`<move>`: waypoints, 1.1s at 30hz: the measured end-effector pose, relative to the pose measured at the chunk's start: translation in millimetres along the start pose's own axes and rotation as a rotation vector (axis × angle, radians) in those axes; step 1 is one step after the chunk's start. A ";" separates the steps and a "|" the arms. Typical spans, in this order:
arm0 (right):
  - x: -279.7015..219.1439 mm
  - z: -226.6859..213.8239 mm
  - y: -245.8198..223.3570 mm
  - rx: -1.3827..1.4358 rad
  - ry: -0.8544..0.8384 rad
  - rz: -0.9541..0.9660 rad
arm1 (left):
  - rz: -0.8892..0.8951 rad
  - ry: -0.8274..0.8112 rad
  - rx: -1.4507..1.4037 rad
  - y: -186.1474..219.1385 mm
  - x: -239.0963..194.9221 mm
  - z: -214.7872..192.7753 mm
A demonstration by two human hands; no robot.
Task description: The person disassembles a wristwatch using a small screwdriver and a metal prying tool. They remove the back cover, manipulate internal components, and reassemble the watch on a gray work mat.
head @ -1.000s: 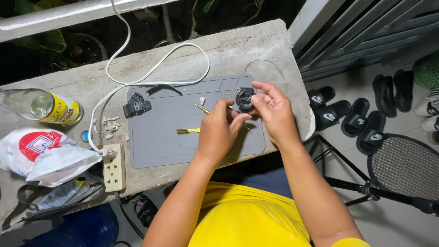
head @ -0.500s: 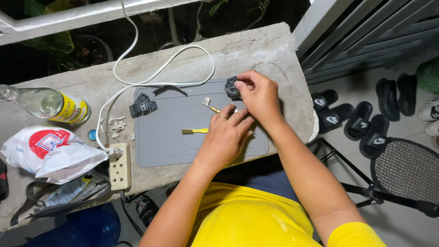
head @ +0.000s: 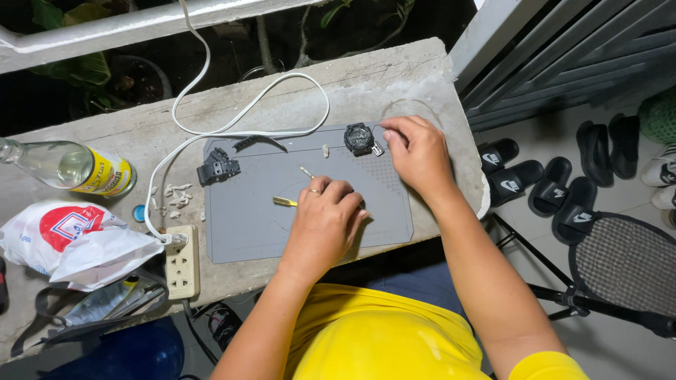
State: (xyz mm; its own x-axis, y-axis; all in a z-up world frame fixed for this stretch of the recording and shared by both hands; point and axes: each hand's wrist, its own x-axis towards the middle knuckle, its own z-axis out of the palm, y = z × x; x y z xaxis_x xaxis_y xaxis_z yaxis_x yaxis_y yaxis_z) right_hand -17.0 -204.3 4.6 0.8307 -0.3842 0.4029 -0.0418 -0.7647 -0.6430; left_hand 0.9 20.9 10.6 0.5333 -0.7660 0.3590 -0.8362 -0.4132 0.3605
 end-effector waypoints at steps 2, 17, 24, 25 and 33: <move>-7.8 -5.2 -4.5 -0.025 0.000 0.000 | -0.008 -0.010 0.003 -1.1 1.0 -2.9; -21.8 14.9 9.0 -0.241 -0.091 -0.008 | -0.132 -0.024 0.066 -35.8 32.6 -0.9; -14.8 17.1 10.1 -0.234 -0.081 0.020 | -0.183 0.066 0.090 -22.5 19.7 -19.8; -15.7 18.3 16.3 -0.190 -0.075 0.050 | -0.184 0.103 0.068 -19.2 17.5 -21.0; 7.3 18.1 -20.2 -0.167 -0.302 -0.171 | -0.025 0.340 -0.135 33.3 -39.3 3.4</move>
State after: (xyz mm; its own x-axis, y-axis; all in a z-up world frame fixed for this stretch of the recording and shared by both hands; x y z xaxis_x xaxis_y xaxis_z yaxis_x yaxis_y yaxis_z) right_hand -0.1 -182.3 8.7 0.9586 -0.0933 0.2689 0.0420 -0.8880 -0.4579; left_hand -48.3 35.5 5.6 0.5841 -0.5393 0.6065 -0.8102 -0.3436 0.4748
